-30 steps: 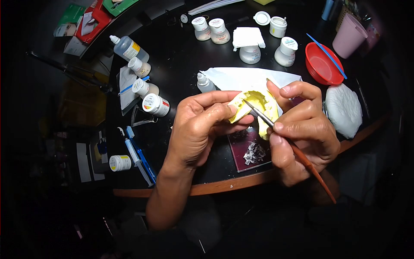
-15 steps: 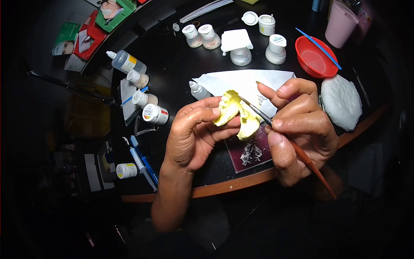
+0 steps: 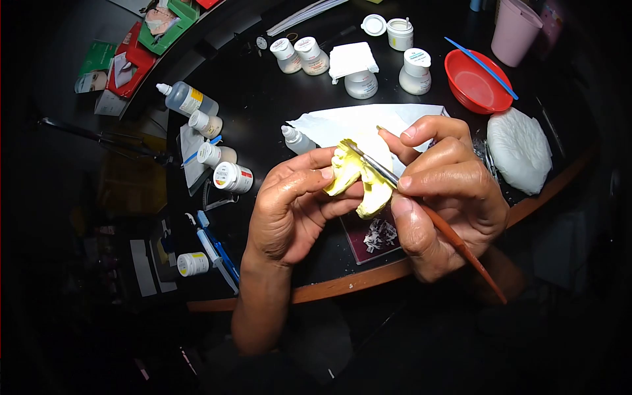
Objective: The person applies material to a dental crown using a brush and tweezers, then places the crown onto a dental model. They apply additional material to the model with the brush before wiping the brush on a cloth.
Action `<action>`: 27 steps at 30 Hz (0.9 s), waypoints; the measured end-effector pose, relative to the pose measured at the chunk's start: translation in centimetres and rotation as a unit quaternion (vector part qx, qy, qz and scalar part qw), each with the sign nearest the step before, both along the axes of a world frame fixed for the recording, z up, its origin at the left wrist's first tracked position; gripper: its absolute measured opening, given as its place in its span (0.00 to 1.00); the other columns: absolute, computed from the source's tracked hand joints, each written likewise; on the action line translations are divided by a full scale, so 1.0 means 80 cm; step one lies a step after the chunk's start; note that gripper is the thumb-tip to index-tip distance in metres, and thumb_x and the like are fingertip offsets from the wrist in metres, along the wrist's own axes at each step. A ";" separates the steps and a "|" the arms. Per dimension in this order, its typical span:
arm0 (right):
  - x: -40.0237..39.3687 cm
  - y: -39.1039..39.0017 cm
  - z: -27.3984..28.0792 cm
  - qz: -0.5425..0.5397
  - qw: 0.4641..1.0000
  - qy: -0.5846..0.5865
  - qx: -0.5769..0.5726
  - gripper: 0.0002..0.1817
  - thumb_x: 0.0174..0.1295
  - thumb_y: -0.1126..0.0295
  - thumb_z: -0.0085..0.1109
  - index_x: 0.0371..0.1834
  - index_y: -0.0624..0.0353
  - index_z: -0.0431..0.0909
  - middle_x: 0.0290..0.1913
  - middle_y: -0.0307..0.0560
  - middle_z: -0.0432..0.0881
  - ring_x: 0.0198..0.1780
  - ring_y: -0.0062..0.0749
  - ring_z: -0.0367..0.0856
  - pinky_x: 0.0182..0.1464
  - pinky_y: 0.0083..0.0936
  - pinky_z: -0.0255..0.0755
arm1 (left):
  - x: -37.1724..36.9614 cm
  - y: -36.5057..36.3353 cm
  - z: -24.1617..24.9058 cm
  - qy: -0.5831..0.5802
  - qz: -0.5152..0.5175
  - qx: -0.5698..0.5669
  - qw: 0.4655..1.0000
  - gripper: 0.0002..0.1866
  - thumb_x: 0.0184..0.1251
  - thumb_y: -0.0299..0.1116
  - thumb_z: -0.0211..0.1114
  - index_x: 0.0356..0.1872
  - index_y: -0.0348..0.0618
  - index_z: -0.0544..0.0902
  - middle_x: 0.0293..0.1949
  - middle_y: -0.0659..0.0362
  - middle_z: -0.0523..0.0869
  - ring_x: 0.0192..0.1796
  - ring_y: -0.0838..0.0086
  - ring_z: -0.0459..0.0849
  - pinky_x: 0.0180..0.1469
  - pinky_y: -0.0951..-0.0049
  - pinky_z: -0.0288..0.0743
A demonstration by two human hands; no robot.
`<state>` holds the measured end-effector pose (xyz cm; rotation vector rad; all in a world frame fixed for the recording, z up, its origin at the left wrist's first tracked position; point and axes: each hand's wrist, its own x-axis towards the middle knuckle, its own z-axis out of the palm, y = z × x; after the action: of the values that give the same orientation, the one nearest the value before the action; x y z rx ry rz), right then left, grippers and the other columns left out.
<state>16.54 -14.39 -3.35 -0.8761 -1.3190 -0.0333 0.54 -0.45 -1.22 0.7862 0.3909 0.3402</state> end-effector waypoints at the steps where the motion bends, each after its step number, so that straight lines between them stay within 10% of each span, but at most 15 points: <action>1: -0.001 0.001 0.000 -0.006 1.000 0.002 0.002 0.13 0.58 0.84 0.60 0.46 0.67 0.80 0.38 0.51 0.81 0.59 0.44 0.74 0.67 0.49 0.84 | 0.000 0.000 0.000 -0.005 -0.005 0.001 1.000 0.22 0.78 0.25 0.58 0.65 0.16 0.75 0.53 0.36 0.89 0.54 0.55 0.94 0.57 0.62 0.93; 16: -0.002 0.009 0.000 -0.093 0.991 0.092 0.041 0.13 0.59 0.83 0.64 0.48 0.68 0.79 0.42 0.47 0.81 0.51 0.34 0.78 0.55 0.28 0.75 | -0.002 0.002 0.007 0.059 0.083 0.177 0.979 0.22 0.75 0.26 0.61 0.63 0.18 0.77 0.51 0.40 0.90 0.49 0.62 0.94 0.58 0.60 0.92; 23: 0.028 -0.037 0.033 -0.152 0.974 -0.045 -0.159 0.10 0.56 0.87 0.69 0.40 0.64 0.85 0.35 0.45 0.81 0.37 0.26 0.80 0.38 0.21 0.72 | -0.006 0.017 0.008 0.026 0.241 0.298 0.923 0.17 0.77 0.22 0.63 0.60 0.18 0.81 0.45 0.42 0.92 0.44 0.67 0.95 0.52 0.69 0.94; 27: 0.045 -0.062 0.052 -0.177 0.913 -0.255 -0.264 0.11 0.50 0.85 0.73 0.37 0.63 0.87 0.34 0.47 0.83 0.41 0.41 0.83 0.41 0.30 0.76 | -0.009 0.018 0.010 0.047 0.299 0.456 0.837 0.17 0.78 0.21 0.63 0.62 0.21 0.81 0.51 0.42 0.91 0.48 0.67 0.94 0.56 0.67 0.92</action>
<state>20.15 -19.32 0.85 -1.6471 -1.6686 -0.2099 -0.21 0.97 -0.40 1.6221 0.5714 1.1326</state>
